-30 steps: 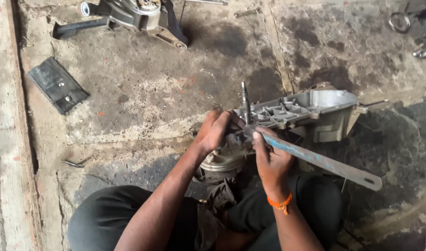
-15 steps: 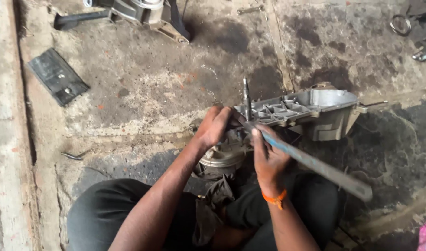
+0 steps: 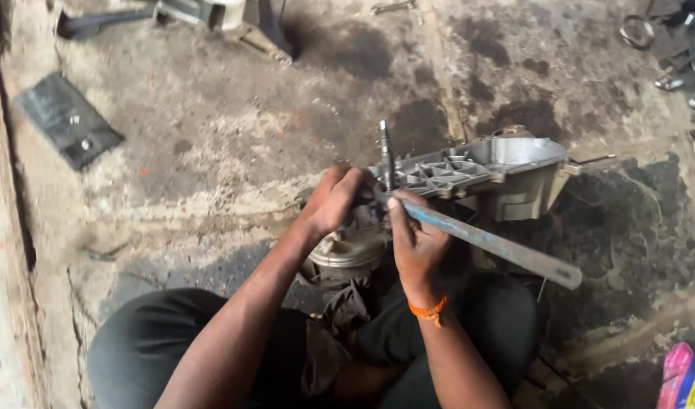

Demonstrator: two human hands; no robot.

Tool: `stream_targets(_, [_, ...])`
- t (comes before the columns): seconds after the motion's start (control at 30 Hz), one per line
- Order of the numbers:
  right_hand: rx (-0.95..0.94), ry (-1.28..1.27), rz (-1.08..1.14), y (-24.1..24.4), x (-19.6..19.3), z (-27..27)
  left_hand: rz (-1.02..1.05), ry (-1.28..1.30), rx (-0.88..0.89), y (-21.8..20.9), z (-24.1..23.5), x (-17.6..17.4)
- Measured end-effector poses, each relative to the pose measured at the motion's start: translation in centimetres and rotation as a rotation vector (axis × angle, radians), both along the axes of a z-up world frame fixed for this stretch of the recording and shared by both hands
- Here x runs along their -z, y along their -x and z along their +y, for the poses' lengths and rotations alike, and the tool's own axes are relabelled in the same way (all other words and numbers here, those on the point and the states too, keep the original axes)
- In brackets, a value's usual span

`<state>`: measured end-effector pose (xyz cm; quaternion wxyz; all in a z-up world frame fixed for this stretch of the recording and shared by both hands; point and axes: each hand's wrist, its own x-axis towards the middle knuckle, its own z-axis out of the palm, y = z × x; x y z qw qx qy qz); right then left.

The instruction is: The person sits on the workshop floor working on a scooter engine crankcase. They hammer a long flat bar against a shaft in the casing, reposition the casing, pry at components by hand, scrape at the casing with a screwdriver-like tool, and wipe or brush the part with a cloth.

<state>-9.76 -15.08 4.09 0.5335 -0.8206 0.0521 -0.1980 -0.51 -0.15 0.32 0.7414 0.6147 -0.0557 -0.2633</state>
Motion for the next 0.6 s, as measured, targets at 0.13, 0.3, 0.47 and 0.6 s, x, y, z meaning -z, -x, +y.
stream_targets(0.13, [-0.024, -0.089, -0.056, 0.2, -0.3, -3.1, 0.078, 0.045, 0.019, -0.1, 0.0, 0.3])
stream_targets(0.3, [0.075, -0.062, -0.077, -0.3, -1.8, -3.9, -0.002, 0.034, 0.020, 0.1, -0.3, 0.8])
stream_targets(0.47, [0.019, -0.043, -0.023, 0.2, -0.7, -3.9, 0.008, 0.019, 0.028, -0.2, -0.7, 1.4])
stream_targets(0.6, [0.017, 0.142, -0.069, 0.6, -0.4, -1.8, 0.004, 0.027, 0.011, 0.0, -0.8, 1.2])
